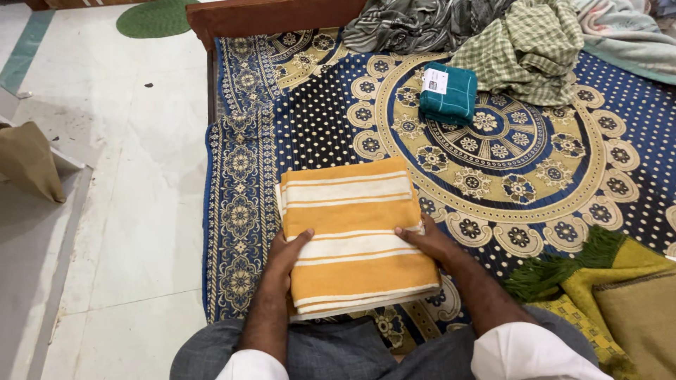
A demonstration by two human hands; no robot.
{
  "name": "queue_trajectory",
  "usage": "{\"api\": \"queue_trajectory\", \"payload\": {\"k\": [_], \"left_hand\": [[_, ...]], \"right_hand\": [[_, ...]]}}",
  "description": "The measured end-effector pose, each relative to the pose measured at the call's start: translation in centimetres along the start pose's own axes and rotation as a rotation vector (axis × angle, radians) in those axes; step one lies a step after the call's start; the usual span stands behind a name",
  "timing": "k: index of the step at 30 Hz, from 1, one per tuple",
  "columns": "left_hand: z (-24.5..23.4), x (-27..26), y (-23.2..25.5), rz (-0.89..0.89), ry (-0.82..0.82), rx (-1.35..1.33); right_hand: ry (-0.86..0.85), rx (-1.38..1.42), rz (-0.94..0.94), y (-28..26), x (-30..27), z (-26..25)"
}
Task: The person folds a yellow-and-white striped towel and a patterned orange prayer rug on a bed, smoothing and aligning edges by hand, then stacks them with other folded linens.
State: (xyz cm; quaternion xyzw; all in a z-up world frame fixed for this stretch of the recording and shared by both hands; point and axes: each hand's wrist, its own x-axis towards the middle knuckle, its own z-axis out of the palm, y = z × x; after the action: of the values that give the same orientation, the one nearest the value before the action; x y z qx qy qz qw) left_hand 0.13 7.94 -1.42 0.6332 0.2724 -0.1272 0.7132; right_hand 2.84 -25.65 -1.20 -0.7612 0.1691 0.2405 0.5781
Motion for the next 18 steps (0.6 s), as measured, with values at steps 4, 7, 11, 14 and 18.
{"api": "queue_trajectory", "payload": {"k": [4,7,11,14,18], "left_hand": [[0.4,-0.9,1.4,0.063,0.044,-0.045],[0.7,-1.3,1.8,0.066,0.041,-0.066],[0.4,-1.6,2.0,0.082,0.026,-0.089],[0.6,-1.9,2.0,0.079,0.051,-0.074],[0.7,-2.4,2.5,0.208,0.024,-0.066]], "right_hand": [[-0.034,0.030,0.052,0.2,0.2,0.1],[-0.062,0.049,0.014,0.3,0.0,0.0],[-0.075,0.118,0.050,-0.2,-0.3,0.1],[-0.125,0.233,0.047,-0.7,-0.9,-0.4],[-0.108,0.198,0.018,-2.0,-1.1,-0.9]]}}
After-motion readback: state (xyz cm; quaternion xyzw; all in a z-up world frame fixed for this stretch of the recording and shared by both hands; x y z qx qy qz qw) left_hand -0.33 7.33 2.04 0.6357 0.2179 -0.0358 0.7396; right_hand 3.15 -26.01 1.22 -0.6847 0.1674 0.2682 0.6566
